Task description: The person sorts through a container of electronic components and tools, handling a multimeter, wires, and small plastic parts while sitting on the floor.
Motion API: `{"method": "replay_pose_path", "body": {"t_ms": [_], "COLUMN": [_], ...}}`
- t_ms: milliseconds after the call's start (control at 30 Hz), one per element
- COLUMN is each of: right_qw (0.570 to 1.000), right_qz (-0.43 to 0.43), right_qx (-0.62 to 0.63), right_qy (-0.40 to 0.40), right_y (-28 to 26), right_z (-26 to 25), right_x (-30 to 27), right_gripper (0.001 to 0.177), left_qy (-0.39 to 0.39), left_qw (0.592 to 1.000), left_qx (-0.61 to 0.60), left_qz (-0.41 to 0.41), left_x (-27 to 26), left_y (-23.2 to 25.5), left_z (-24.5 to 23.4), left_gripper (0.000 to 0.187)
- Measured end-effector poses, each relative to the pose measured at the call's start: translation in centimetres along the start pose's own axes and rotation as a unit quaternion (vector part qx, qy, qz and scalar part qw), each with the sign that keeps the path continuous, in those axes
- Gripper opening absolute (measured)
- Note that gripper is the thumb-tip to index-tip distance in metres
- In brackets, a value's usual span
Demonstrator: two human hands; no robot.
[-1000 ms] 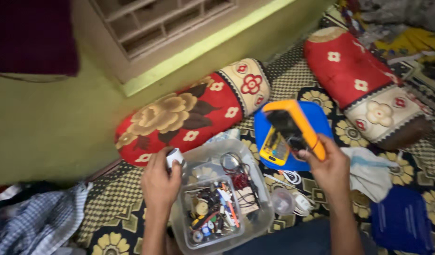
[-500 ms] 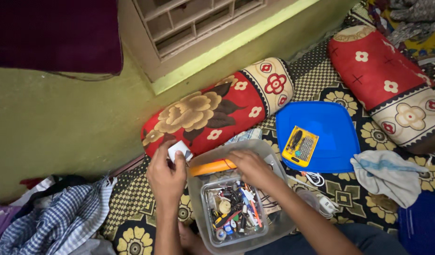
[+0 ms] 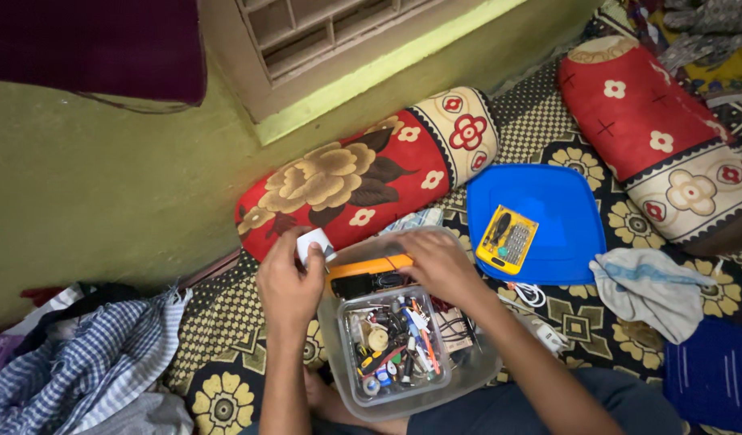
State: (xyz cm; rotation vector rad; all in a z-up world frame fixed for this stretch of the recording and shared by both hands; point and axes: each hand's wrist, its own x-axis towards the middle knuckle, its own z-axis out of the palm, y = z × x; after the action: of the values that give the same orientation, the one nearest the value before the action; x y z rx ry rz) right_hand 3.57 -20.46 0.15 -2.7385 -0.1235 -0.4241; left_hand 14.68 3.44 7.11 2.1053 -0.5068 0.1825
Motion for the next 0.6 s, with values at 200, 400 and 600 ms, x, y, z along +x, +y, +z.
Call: {"method": "replay_pose_path", "body": {"t_ms": [200, 400, 600], "right_qw": [0.982, 0.991, 0.998], "right_qz": [0.173, 0.127, 0.061], "right_qx": [0.080, 0.036, 0.026], "right_qy": [0.005, -0.018, -0.019], "right_y": [0.3, 0.7, -1.1], "right_z": [-4.1, -4.8, -4.8], "right_x": [-6.5, -11.9, -10.2], "right_gripper": [0.031, 0.007, 0.011], "left_qy": [-0.048, -0.052, -0.089], "left_qw": [0.996, 0.995, 0.990], "left_qx": [0.069, 0.089, 0.109], "left_qz": [-0.003, 0.019, 0.031], "left_x": [-0.1, -0.6, -0.9], "left_y": [-0.4, -1.1, -1.7], "left_z": [1.2, 2.5, 3.3], "left_gripper": [0.029, 0.032, 0.034]}}
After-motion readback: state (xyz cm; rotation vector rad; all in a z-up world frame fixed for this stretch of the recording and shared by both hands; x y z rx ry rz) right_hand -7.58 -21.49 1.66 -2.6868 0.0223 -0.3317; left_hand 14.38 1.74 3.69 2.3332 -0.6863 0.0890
